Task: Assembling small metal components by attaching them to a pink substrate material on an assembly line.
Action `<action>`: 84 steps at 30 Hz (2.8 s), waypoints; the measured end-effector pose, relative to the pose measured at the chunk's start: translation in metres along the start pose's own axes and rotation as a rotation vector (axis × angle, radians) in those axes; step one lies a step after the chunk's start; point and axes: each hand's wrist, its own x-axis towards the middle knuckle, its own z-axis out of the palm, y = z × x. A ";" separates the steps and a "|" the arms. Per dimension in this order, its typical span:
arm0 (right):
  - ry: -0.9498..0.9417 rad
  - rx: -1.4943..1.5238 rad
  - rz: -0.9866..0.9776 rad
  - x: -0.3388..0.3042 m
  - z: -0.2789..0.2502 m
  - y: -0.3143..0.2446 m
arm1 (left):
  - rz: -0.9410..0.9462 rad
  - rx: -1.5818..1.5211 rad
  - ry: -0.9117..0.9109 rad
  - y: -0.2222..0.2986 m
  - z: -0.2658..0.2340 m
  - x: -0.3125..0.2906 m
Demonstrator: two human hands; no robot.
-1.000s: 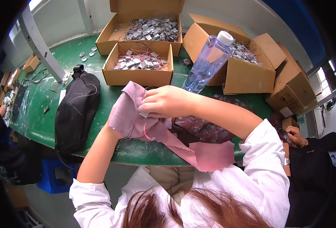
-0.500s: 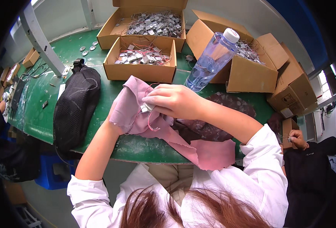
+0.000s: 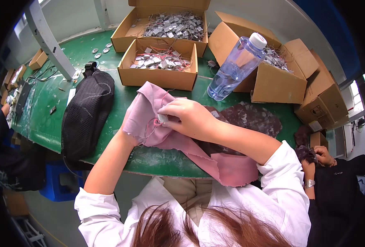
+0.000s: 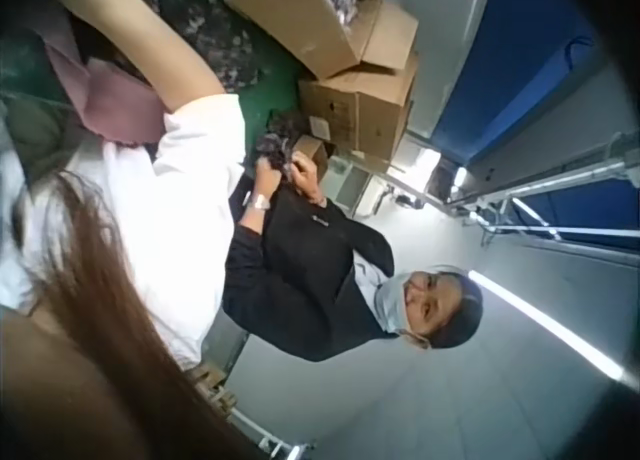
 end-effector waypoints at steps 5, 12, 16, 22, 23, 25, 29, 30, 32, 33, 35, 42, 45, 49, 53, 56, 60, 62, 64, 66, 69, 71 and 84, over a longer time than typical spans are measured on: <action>-0.173 -0.248 0.043 0.005 -0.001 -0.006 | 0.277 0.330 -0.072 0.015 0.008 -0.007; -0.016 -0.243 -0.242 0.004 -0.013 0.000 | -0.061 -1.099 -0.156 0.015 0.005 -0.004; 0.020 -0.243 -0.229 -0.003 -0.026 -0.002 | -0.152 -0.908 0.036 0.028 0.012 -0.012; 0.192 -0.228 -0.301 -0.011 -0.013 0.003 | -0.201 -0.868 -0.034 0.021 0.003 -0.018; 0.193 -0.228 -0.298 -0.013 -0.013 0.003 | -0.163 -0.828 -0.026 0.023 0.005 -0.017; 0.206 -0.129 -0.233 -0.017 -0.014 0.002 | -0.049 -0.750 -0.041 0.029 0.012 -0.022; 0.356 0.393 0.280 -0.018 -0.023 -0.004 | -0.181 -1.009 0.037 0.046 0.023 -0.016; 0.392 0.539 0.329 -0.017 -0.025 -0.001 | -0.158 -1.011 0.014 0.042 0.022 -0.014; 0.425 0.689 0.374 -0.015 -0.029 -0.003 | -0.129 -0.997 0.008 0.041 0.021 -0.013; 0.417 0.752 0.386 -0.014 -0.033 -0.008 | -0.098 -0.983 0.006 0.042 0.020 -0.015; 0.410 0.814 0.401 -0.013 -0.037 -0.012 | -0.102 -0.996 -0.001 0.042 0.018 -0.016; 0.292 0.207 0.378 0.000 -0.021 -0.009 | -0.082 -0.974 0.013 0.042 0.020 -0.017; 0.234 0.021 0.336 0.001 -0.007 -0.002 | -0.080 -0.982 0.015 0.043 0.023 -0.020; 0.128 -0.151 0.297 0.002 -0.006 -0.003 | -0.084 -1.044 -0.060 0.038 0.018 -0.023; 0.069 -0.181 0.306 0.005 -0.009 -0.004 | -0.058 -0.903 -0.116 0.034 0.016 -0.028; -0.028 -0.023 0.369 0.010 -0.016 -0.001 | -0.063 -0.835 -0.111 0.028 0.013 -0.032; -0.077 0.007 0.327 0.011 -0.014 0.009 | -0.105 -0.798 -0.097 0.027 0.009 -0.033; -0.041 0.047 0.279 0.012 -0.016 0.012 | -0.121 -0.834 -0.042 0.035 0.016 -0.033; -0.125 0.436 0.499 0.012 -0.029 0.020 | -0.129 -0.868 0.012 0.047 0.023 -0.031; -0.118 0.772 0.622 0.007 -0.038 0.032 | -0.209 -0.884 0.130 0.054 0.034 -0.032; -0.056 1.277 0.682 0.001 -0.038 0.032 | -0.185 -0.843 0.253 0.064 0.044 -0.046; -0.098 1.337 0.697 -0.002 -0.035 0.025 | -0.139 -0.917 0.257 0.065 0.047 -0.055; -0.205 1.260 0.739 -0.014 -0.031 -0.009 | -0.106 -1.058 0.186 0.020 0.068 -0.081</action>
